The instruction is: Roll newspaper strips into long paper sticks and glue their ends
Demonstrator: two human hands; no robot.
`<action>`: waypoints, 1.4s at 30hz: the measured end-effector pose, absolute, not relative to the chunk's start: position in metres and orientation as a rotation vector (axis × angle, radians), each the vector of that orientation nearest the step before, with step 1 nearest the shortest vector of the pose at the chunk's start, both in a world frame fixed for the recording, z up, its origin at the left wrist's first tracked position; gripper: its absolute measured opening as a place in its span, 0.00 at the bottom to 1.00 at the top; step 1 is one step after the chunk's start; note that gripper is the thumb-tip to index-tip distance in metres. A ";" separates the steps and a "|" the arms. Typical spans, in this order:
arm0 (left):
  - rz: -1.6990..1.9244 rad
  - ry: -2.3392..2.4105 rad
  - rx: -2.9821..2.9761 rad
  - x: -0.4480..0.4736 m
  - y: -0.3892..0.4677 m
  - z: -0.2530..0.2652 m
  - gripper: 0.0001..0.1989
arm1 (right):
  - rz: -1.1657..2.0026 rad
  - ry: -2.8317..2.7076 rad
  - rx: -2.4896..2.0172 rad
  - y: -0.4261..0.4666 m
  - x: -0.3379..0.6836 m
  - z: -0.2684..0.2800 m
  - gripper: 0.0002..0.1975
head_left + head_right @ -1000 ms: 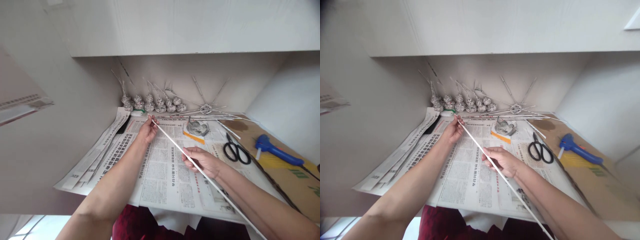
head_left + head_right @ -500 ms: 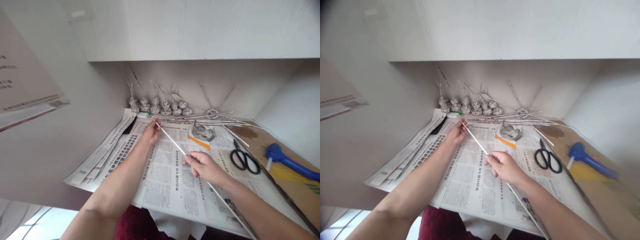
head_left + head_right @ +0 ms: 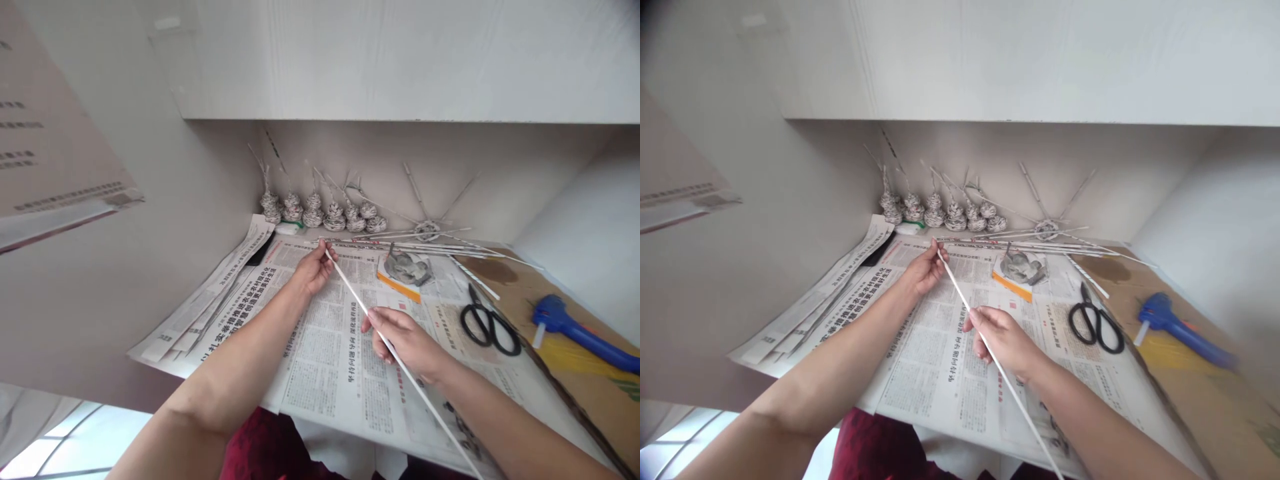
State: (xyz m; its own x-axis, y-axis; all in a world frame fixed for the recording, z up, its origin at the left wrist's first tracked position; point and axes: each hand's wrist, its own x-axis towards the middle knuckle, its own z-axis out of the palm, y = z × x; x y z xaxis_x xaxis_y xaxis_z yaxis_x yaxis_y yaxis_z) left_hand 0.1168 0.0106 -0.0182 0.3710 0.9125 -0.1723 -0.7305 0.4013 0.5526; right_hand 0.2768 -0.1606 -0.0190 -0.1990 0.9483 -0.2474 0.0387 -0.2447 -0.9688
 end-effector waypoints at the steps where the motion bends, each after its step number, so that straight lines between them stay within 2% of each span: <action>1: 1.082 0.492 0.425 0.118 0.009 -0.018 0.12 | 1.625 -1.169 -1.249 -0.160 0.278 -0.020 0.17; 4: 1.067 0.467 0.422 0.119 0.006 -0.014 0.13 | 1.889 -0.960 -1.004 -0.158 0.281 -0.022 0.13; 7: 1.064 0.438 0.416 0.118 0.004 -0.011 0.13 | 1.957 -0.938 -0.887 -0.158 0.280 -0.021 0.12; 10: 1.086 0.453 0.428 0.121 0.000 -0.011 0.12 | 1.794 -1.082 -1.079 -0.160 0.278 -0.019 0.16; 14: 1.058 0.509 0.520 0.132 -0.011 -0.015 0.10 | 1.378 -1.329 -1.364 -0.160 0.278 -0.020 0.18; 16: 1.028 0.524 0.551 0.136 -0.016 -0.016 0.10 | 1.307 -1.336 -1.395 -0.159 0.279 -0.023 0.19; 22: 0.986 0.498 0.503 0.135 -0.016 -0.013 0.11 | 1.878 -0.980 -0.956 -0.156 0.282 -0.025 0.15; 24: 0.978 0.486 0.504 0.134 -0.016 -0.013 0.11 | 1.927 -0.960 -0.923 -0.157 0.282 -0.023 0.15; 26: 0.991 0.485 0.522 0.134 -0.016 -0.014 0.11 | 1.818 -1.038 -1.055 -0.157 0.281 -0.021 0.17; 29: 0.995 0.504 0.551 0.137 -0.019 -0.015 0.11 | 1.466 -1.219 -1.293 -0.157 0.281 -0.021 0.19; 31: 0.986 0.504 0.556 0.139 -0.022 -0.014 0.11 | 1.399 -1.224 -1.328 -0.157 0.281 -0.022 0.19; 35: 0.970 0.450 0.542 0.139 -0.024 -0.010 0.11 | 1.817 -0.992 -1.009 -0.156 0.282 -0.020 0.17; 37: 0.953 0.442 0.540 0.138 -0.025 -0.010 0.11 | 1.926 -0.943 -0.878 -0.157 0.281 -0.018 0.16; 39: 0.938 0.461 0.553 0.138 -0.025 -0.011 0.10 | 1.871 -0.989 -0.941 -0.158 0.280 -0.018 0.16; 42: 0.930 0.486 0.586 0.140 -0.025 -0.015 0.11 | 1.572 -1.159 -1.226 -0.158 0.278 -0.018 0.19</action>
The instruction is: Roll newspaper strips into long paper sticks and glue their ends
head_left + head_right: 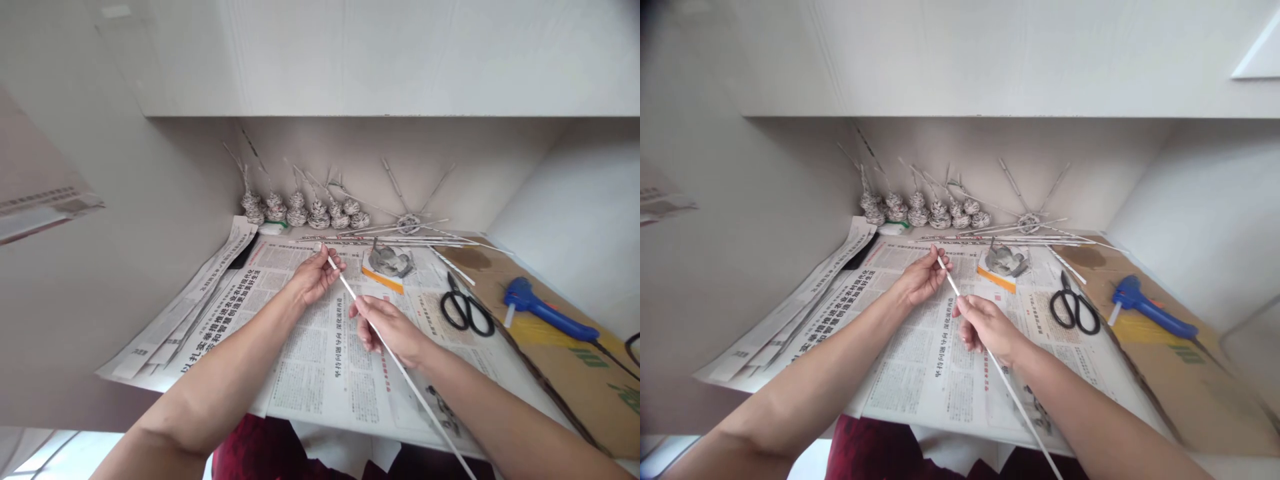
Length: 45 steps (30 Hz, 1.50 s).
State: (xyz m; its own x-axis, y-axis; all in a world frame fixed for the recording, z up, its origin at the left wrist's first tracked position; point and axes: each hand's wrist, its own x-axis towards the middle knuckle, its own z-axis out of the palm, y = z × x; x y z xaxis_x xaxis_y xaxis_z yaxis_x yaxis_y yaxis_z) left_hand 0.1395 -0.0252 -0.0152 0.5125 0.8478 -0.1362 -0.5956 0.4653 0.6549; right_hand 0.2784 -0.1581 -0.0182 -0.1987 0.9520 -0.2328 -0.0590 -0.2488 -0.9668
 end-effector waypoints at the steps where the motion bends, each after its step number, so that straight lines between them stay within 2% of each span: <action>1: 0.927 0.485 0.596 0.140 -0.026 -0.016 0.11 | 1.474 -1.200 -1.300 -0.158 0.278 -0.019 0.20; 4: 0.913 0.476 0.616 0.141 -0.028 -0.016 0.10 | 1.416 -1.166 -1.339 -0.157 0.280 -0.020 0.20; 10: 0.890 0.453 0.612 0.139 -0.030 -0.010 0.09 | 1.928 -0.892 -0.885 -0.154 0.285 -0.017 0.15; 12: 0.885 0.457 0.631 0.139 -0.030 -0.011 0.09 | 1.862 -0.962 -0.965 -0.155 0.285 -0.017 0.16; 16: 0.882 0.491 0.674 0.142 -0.032 -0.014 0.09 | 1.385 -1.275 -1.310 -0.156 0.284 -0.020 0.18; 18: 0.878 0.489 0.679 0.143 -0.033 -0.015 0.09 | 1.313 -1.316 -1.358 -0.156 0.285 -0.021 0.18; 23: 0.878 0.455 0.653 0.143 -0.034 -0.013 0.10 | 1.801 -0.989 -1.064 -0.154 0.288 -0.020 0.16; 25: 0.887 0.447 0.646 0.143 -0.034 -0.013 0.10 | 1.860 -0.957 -1.020 -0.154 0.288 -0.019 0.15; 31: 0.896 0.447 0.665 0.144 -0.033 -0.013 0.10 | 1.325 -1.246 -1.385 -0.154 0.286 -0.020 0.19; 37: 0.885 0.444 0.615 0.143 -0.036 -0.010 0.10 | 1.887 -0.990 -0.966 -0.155 0.285 -0.016 0.17; 39: 0.894 0.453 0.622 0.144 -0.036 -0.010 0.10 | 1.808 -1.060 -1.049 -0.155 0.285 -0.016 0.17; 43: 0.904 0.485 0.648 0.147 -0.037 -0.013 0.10 | 1.283 -1.337 -1.402 -0.156 0.285 -0.021 0.18; 45: 0.901 0.487 0.646 0.147 -0.037 -0.014 0.10 | 1.262 -1.330 -1.411 -0.156 0.285 -0.021 0.19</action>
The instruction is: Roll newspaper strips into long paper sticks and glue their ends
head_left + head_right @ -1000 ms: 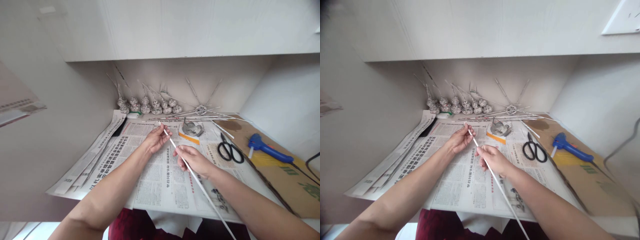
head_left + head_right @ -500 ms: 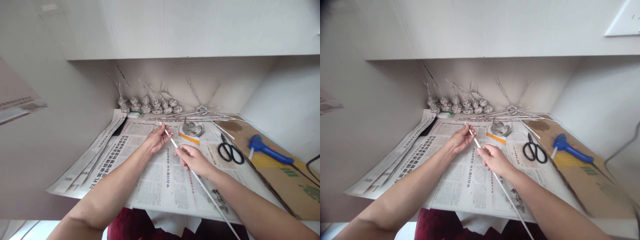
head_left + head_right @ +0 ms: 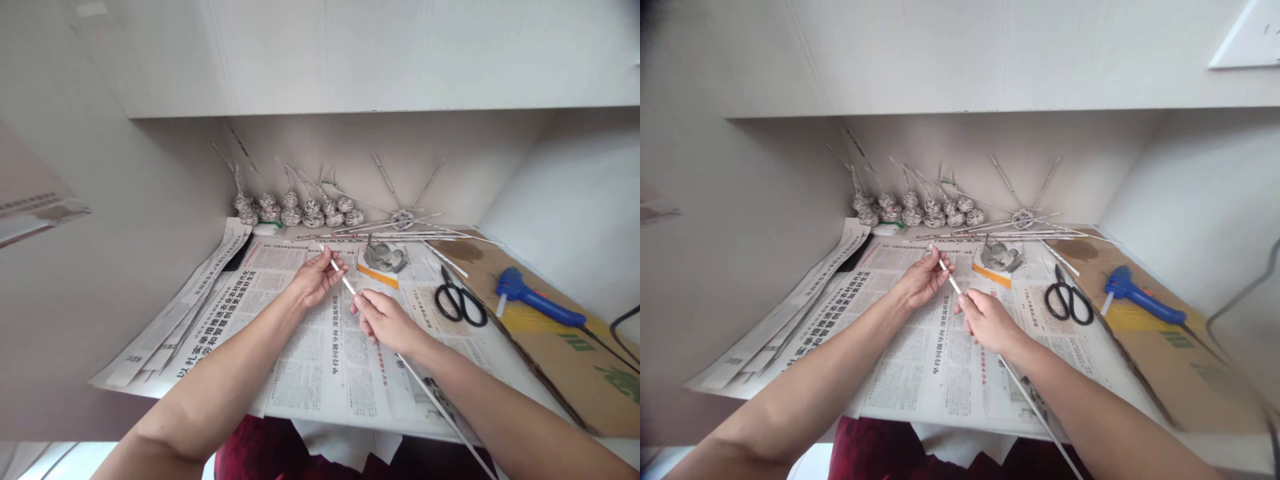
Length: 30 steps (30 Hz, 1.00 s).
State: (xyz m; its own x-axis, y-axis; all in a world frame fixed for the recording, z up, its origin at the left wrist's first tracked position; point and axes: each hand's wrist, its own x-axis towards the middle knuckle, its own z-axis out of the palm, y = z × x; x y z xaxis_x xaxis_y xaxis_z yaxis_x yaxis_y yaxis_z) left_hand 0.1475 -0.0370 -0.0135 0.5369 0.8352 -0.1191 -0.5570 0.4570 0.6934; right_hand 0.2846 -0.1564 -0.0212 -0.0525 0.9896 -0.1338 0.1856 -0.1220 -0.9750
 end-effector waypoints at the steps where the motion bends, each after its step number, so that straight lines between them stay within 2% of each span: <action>1: 0.900 0.485 0.638 0.147 -0.037 -0.013 0.10 | 1.351 -1.279 -1.358 -0.156 0.285 -0.021 0.19; 4: 0.905 0.470 0.594 0.146 -0.037 -0.011 0.10 | 1.718 -1.062 -1.064 -0.156 0.285 -0.017 0.15; 6: 0.908 0.462 0.578 0.146 -0.037 -0.010 0.10 | 1.843 -0.985 -0.950 -0.156 0.285 -0.014 0.14; 8: 0.905 0.462 0.593 0.146 -0.038 -0.010 0.10 | 1.777 -1.033 -1.030 -0.156 0.285 -0.014 0.15; 12: 0.882 0.470 0.641 0.147 -0.039 -0.012 0.11 | 1.413 -1.198 -1.308 -0.155 0.285 -0.017 0.18; 19: 0.895 0.473 0.618 0.147 -0.042 -0.008 0.11 | 1.954 -0.850 -0.901 -0.152 0.290 -0.015 0.14; 21: 0.898 0.463 0.624 0.147 -0.041 -0.009 0.11 | 1.891 -0.899 -0.984 -0.153 0.289 -0.015 0.15; 26: 0.902 0.453 0.664 0.148 -0.040 -0.014 0.11 | 1.323 -1.180 -1.354 -0.153 0.284 -0.019 0.19; 28: 0.901 0.448 0.671 0.148 -0.041 -0.014 0.11 | 1.358 -1.134 -1.324 -0.153 0.284 -0.020 0.18; 30: 0.894 0.437 0.669 0.148 -0.042 -0.012 0.12 | 1.599 -0.981 -1.183 -0.153 0.286 -0.019 0.17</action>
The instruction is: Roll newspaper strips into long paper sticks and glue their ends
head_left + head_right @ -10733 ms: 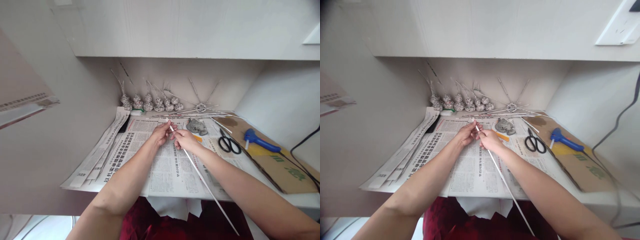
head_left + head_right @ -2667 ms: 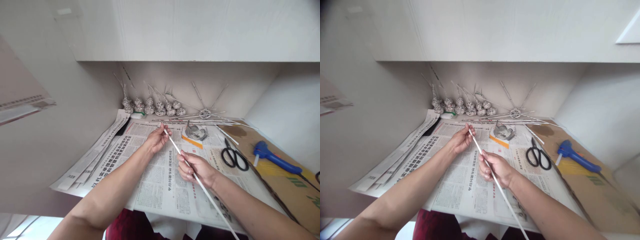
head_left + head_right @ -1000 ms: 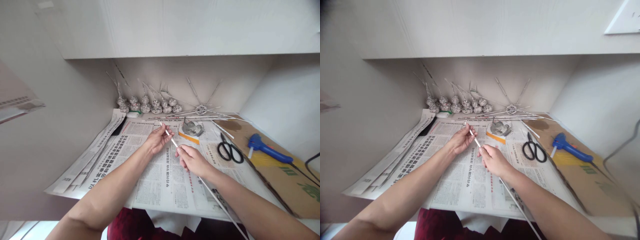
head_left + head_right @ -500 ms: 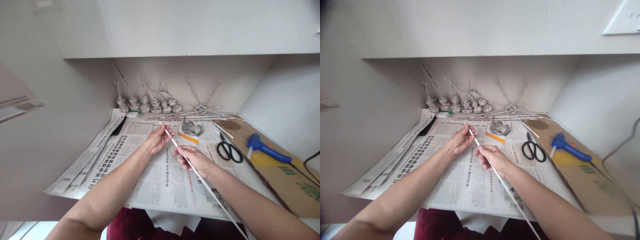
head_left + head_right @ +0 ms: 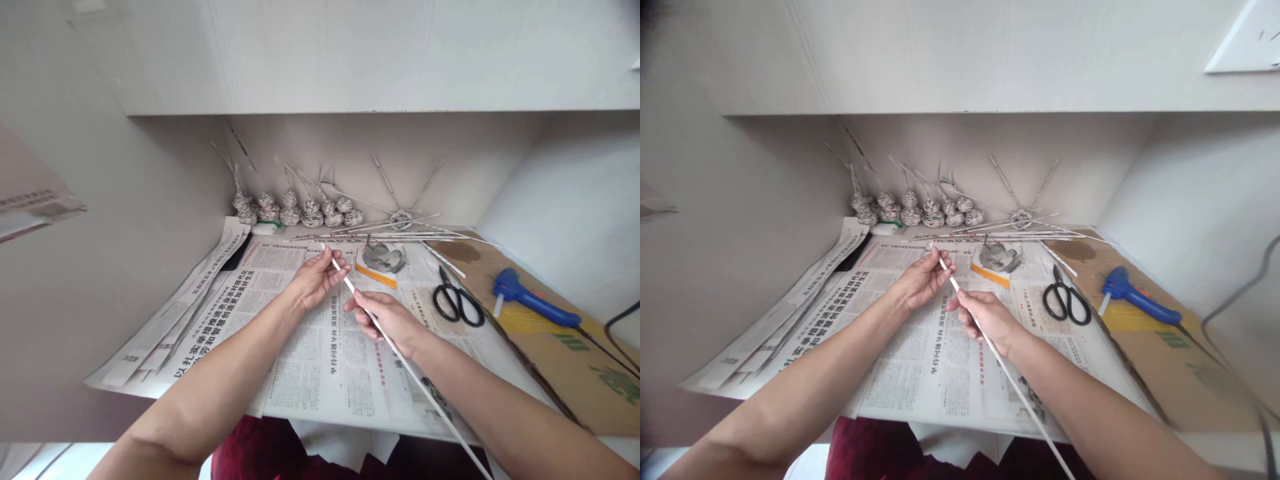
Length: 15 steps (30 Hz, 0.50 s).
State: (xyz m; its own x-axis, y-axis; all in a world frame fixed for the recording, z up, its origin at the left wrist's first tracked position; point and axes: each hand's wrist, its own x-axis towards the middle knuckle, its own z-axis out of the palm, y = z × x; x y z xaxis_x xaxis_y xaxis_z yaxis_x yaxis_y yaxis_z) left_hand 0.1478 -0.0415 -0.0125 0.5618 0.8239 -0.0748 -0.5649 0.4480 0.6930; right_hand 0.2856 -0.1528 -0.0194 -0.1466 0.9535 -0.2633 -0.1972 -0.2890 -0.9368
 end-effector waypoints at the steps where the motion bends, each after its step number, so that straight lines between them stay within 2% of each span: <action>1: 0.889 0.431 0.666 0.147 -0.042 -0.011 0.12 | 1.730 -0.897 -1.085 -0.153 0.286 -0.019 0.16; 3: 0.883 0.424 0.663 0.147 -0.043 -0.009 0.12 | 1.891 -0.796 -0.929 -0.153 0.287 -0.017 0.14; 5: 0.886 0.425 0.669 0.146 -0.043 -0.008 0.11 | 1.873 -0.837 -0.934 -0.154 0.287 -0.016 0.15; 11: 0.903 0.462 0.693 0.146 -0.041 -0.010 0.11 | 1.395 -1.141 -1.319 -0.156 0.282 -0.017 0.18; 13: 0.900 0.458 0.694 0.146 -0.041 -0.010 0.11 | 1.478 -1.092 -1.270 -0.156 0.283 -0.017 0.18; 15: 0.897 0.454 0.689 0.146 -0.041 -0.009 0.10 | 1.705 -0.963 -1.135 -0.154 0.285 -0.016 0.18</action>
